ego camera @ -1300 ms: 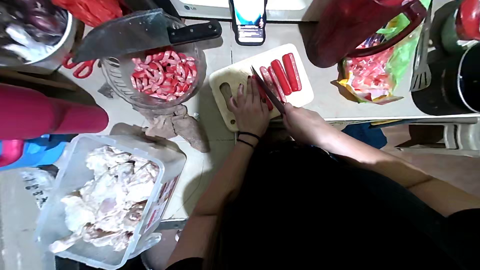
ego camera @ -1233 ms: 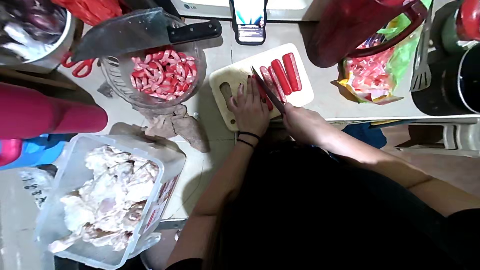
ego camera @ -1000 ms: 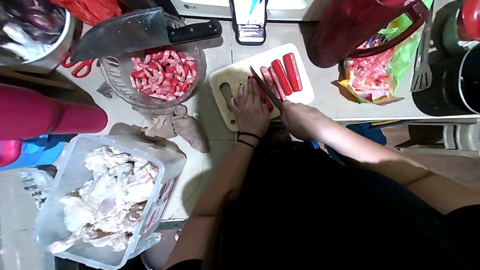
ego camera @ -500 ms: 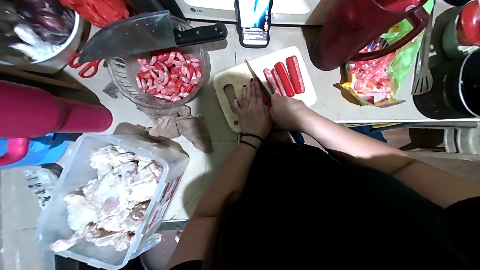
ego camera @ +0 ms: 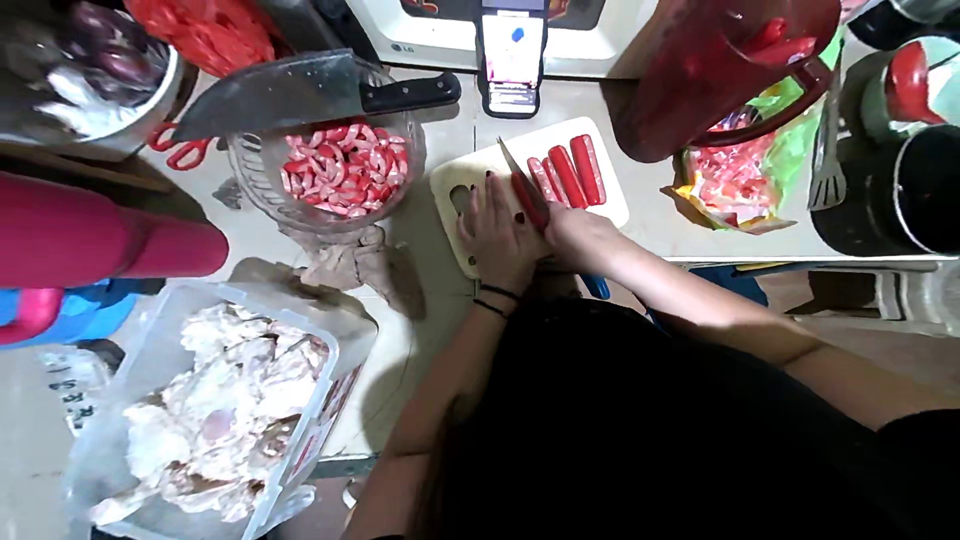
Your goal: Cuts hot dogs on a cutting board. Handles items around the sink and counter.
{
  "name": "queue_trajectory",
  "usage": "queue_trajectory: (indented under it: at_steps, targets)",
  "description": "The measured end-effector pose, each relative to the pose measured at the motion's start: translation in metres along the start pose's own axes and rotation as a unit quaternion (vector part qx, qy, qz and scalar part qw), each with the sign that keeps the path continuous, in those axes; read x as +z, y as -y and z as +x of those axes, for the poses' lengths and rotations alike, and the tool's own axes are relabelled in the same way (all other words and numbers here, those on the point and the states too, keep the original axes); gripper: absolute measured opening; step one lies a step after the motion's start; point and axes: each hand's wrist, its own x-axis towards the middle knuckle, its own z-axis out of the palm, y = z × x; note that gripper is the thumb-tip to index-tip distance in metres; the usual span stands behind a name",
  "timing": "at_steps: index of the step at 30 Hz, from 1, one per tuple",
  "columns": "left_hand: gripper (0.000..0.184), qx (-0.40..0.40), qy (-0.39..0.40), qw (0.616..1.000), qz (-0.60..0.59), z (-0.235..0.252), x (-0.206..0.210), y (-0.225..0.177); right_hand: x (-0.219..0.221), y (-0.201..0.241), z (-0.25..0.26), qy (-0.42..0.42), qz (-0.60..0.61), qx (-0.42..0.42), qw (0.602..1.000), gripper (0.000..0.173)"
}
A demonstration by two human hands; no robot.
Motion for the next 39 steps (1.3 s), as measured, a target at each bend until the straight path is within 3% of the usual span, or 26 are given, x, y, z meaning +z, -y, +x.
queue_trajectory:
  at_steps: [5, 8, 13, 21, 26, 39]
  targets:
    - [0.065, 0.060, 0.084, 0.994, 0.022, 0.001, -0.009, 0.007, -0.008, 0.009, 0.010, 0.012, -0.001, 0.004, 1.000, 0.029]
    - [0.070, 0.080, 0.068, 0.993, 0.046, 0.001, -0.001, 0.011, -0.003, 0.004, 0.009, -0.002, 0.001, -0.012, 1.000, 0.031]
    - [0.055, 0.082, 0.014, 0.993, 0.088, 0.003, 0.016, 0.015, 0.003, 0.006, 0.012, -0.013, 0.002, -0.001, 1.000, 0.031]
    - [0.063, 0.050, 0.051, 0.992, 0.108, 0.003, 0.010, 0.001, 0.001, 0.007, 0.013, 0.011, 0.000, 0.008, 1.000, 0.031]
    - [0.056, 0.050, -0.015, 0.991, 0.125, 0.011, 0.029, 0.009, -0.003, 0.007, 0.013, 0.017, -0.010, 0.016, 1.000, 0.031]
    - [0.055, 0.037, 0.006, 0.991, 0.130, 0.012, 0.029, 0.008, -0.001, -0.006, -0.006, 0.036, -0.044, -0.001, 0.998, 0.033]
